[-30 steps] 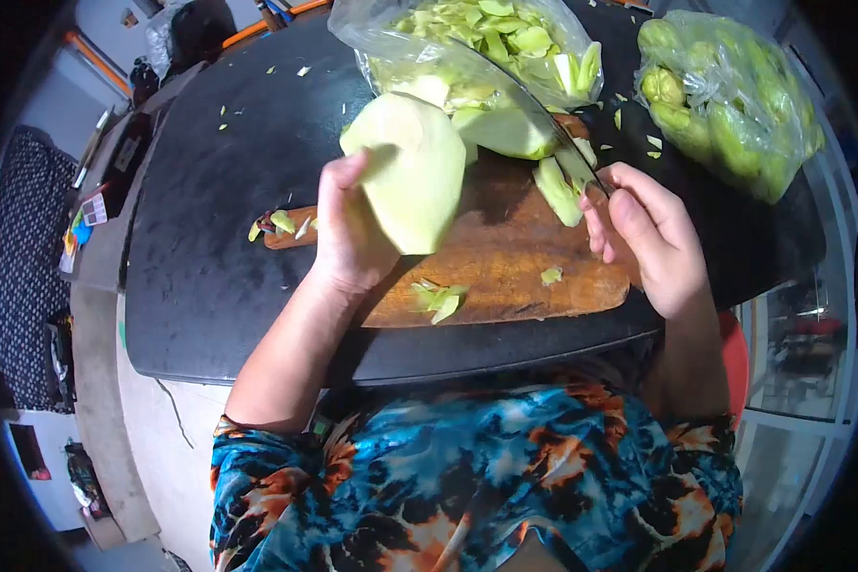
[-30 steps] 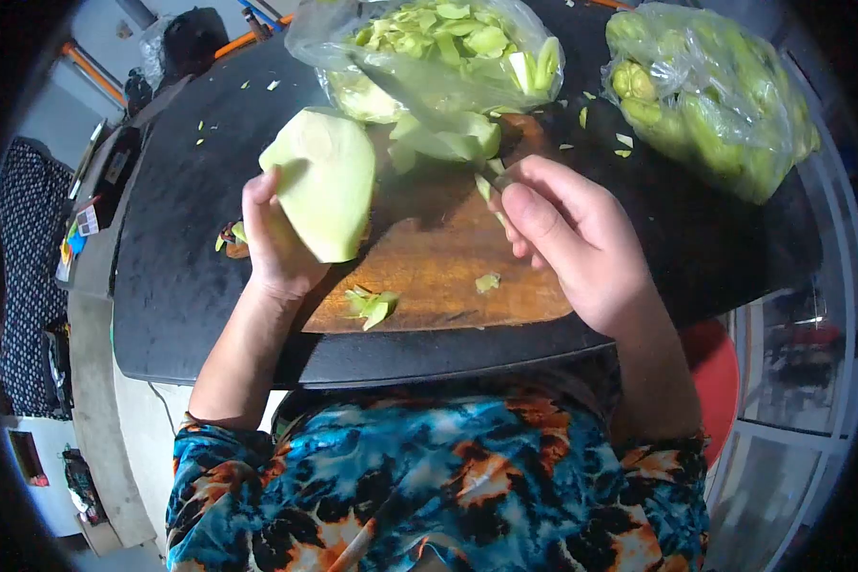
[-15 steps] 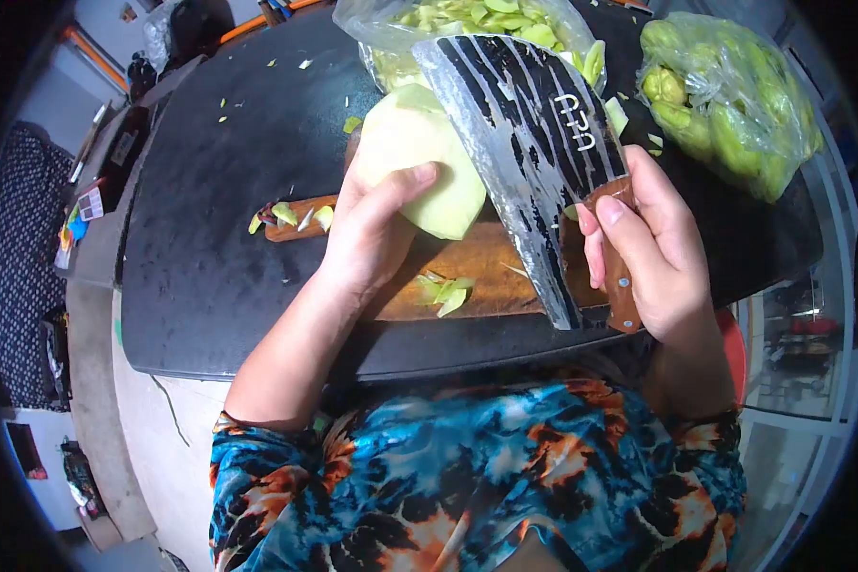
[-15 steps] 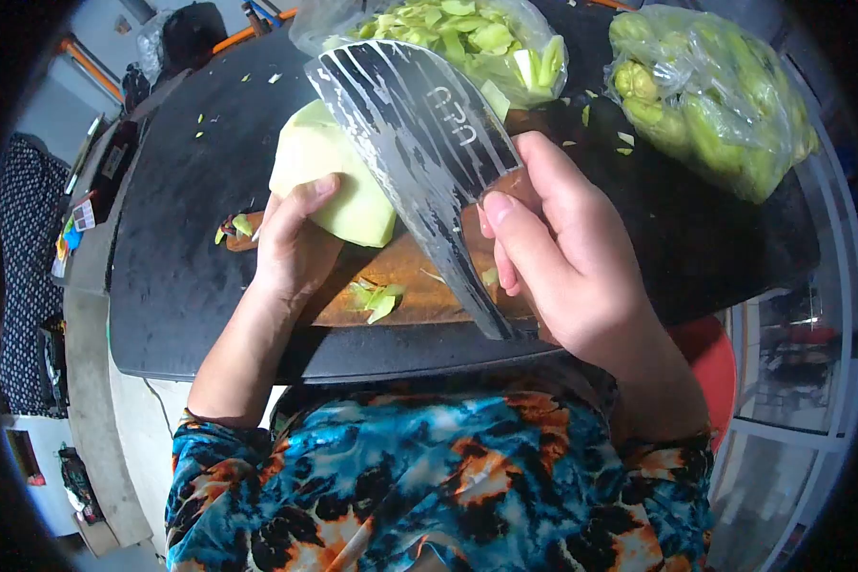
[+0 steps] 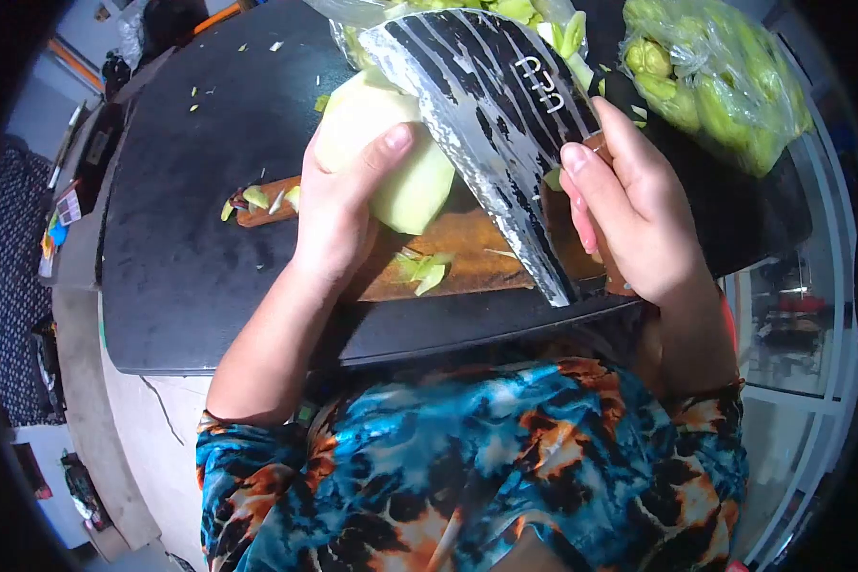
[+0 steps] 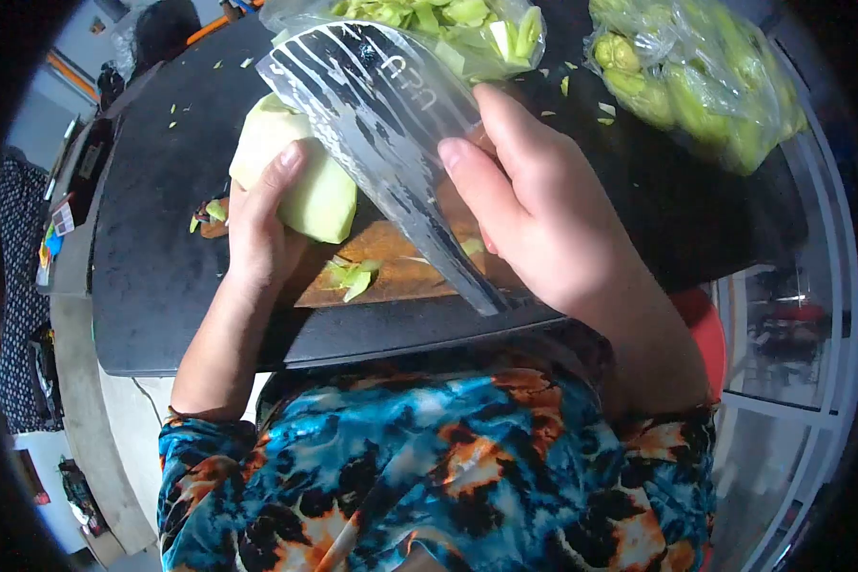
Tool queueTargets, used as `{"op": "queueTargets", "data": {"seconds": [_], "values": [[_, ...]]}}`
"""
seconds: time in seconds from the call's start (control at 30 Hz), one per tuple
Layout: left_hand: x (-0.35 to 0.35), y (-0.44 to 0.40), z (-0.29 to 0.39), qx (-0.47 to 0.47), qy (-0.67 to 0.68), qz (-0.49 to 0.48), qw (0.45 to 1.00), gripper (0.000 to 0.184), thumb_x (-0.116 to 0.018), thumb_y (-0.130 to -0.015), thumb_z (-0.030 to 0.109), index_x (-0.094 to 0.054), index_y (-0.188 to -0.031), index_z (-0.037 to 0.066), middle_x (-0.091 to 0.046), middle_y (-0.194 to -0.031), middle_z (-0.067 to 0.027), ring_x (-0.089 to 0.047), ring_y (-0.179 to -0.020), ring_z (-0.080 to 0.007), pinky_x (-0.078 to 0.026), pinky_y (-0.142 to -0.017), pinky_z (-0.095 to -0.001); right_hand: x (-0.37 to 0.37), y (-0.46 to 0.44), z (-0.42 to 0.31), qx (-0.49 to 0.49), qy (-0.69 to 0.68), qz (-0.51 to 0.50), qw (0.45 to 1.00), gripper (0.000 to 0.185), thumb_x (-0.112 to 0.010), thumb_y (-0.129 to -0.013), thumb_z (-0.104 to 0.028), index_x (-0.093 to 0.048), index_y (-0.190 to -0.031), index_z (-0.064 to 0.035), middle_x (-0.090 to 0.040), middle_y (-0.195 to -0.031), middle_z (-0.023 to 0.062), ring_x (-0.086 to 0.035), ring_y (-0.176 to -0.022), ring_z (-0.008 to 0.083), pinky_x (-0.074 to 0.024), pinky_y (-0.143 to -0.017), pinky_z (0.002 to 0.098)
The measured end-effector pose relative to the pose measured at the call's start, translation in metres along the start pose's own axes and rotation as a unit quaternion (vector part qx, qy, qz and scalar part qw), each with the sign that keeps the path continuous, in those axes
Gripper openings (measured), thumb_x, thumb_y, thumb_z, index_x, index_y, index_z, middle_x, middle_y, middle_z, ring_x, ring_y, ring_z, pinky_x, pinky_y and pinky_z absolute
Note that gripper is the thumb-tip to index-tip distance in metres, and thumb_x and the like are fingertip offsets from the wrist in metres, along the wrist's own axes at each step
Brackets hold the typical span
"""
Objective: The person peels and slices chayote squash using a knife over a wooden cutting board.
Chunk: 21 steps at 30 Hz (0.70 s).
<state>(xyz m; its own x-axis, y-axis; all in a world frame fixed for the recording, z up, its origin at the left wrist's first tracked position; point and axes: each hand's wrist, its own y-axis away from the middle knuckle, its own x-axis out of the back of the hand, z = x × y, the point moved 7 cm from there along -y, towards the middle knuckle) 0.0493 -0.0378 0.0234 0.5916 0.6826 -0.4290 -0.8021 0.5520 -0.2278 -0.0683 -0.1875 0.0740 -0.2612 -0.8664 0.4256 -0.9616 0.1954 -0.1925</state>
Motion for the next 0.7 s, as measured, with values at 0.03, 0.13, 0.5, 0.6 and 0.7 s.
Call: {"op": "queueTargets", "data": {"seconds": [0.03,0.13,0.5,0.6,0.7], "values": [[0.000,0.000,0.000,0.000,-0.005,0.007,1.000,0.045,-0.066,-0.080,0.012,-0.047,-0.119,-0.001,-0.059,-0.103,-0.0092,-0.060,-0.091,-0.0166,-0.051,-0.081,-0.0314,0.002,0.001,-0.003,0.011,0.020,0.002,1.000,0.034,-0.045,-0.094,-0.010,-0.039,-0.125,0.0050,-0.047,-0.070,0.0011,-0.042,-0.048,0.0035,-0.0365,-0.043,0.0183],[-0.001,0.001,0.000,0.005,-0.013,0.019,1.000,0.046,-0.068,-0.079,0.011,-0.048,-0.118,-0.001,-0.060,-0.102,-0.0095,-0.061,-0.091,-0.0164,-0.051,-0.081,-0.0311,0.005,0.000,-0.004,0.012,0.020,-0.008,1.000,0.034,-0.044,-0.094,-0.011,-0.039,-0.125,0.0047,-0.047,-0.069,0.0011,-0.042,-0.047,0.0037,-0.0365,-0.042,0.0183],[0.000,0.000,0.006,0.054,-0.108,-0.036,0.992,0.046,-0.074,-0.074,0.018,-0.053,-0.110,-0.002,-0.063,-0.094,-0.0088,-0.063,-0.081,-0.0156,-0.053,-0.074,-0.0291,0.023,-0.002,0.004,-0.083,-0.029,-0.073,0.993,0.033,-0.042,-0.094,-0.014,-0.043,-0.123,0.0017,-0.045,-0.063,-0.0001,-0.040,-0.046,0.0043,-0.0341,-0.043,0.0184],[-0.002,0.001,0.005,0.051,-0.121,-0.039,0.991,0.047,-0.074,-0.074,0.020,-0.053,-0.110,-0.001,-0.063,-0.095,-0.0091,-0.063,-0.082,-0.0155,-0.053,-0.074,-0.0288,0.024,-0.001,0.004,-0.067,-0.036,-0.082,0.994,0.032,-0.041,-0.094,-0.014,-0.043,-0.121,0.0015,-0.044,-0.063,-0.0008,-0.040,-0.046,0.0041,-0.0337,-0.043,0.0184],[-0.001,0.002,0.008,0.027,-0.134,-0.022,0.990,0.047,-0.074,-0.075,0.022,-0.053,-0.110,-0.002,-0.063,-0.095,-0.0090,-0.063,-0.082,-0.0156,-0.053,-0.074,-0.0289,0.016,0.003,0.008,-0.065,-0.070,-0.070,0.993,0.033,-0.041,-0.094,-0.015,-0.042,-0.122,0.0016,-0.044,-0.063,-0.0009,-0.039,-0.046,0.0041,-0.0333,-0.043,0.0186]]}}
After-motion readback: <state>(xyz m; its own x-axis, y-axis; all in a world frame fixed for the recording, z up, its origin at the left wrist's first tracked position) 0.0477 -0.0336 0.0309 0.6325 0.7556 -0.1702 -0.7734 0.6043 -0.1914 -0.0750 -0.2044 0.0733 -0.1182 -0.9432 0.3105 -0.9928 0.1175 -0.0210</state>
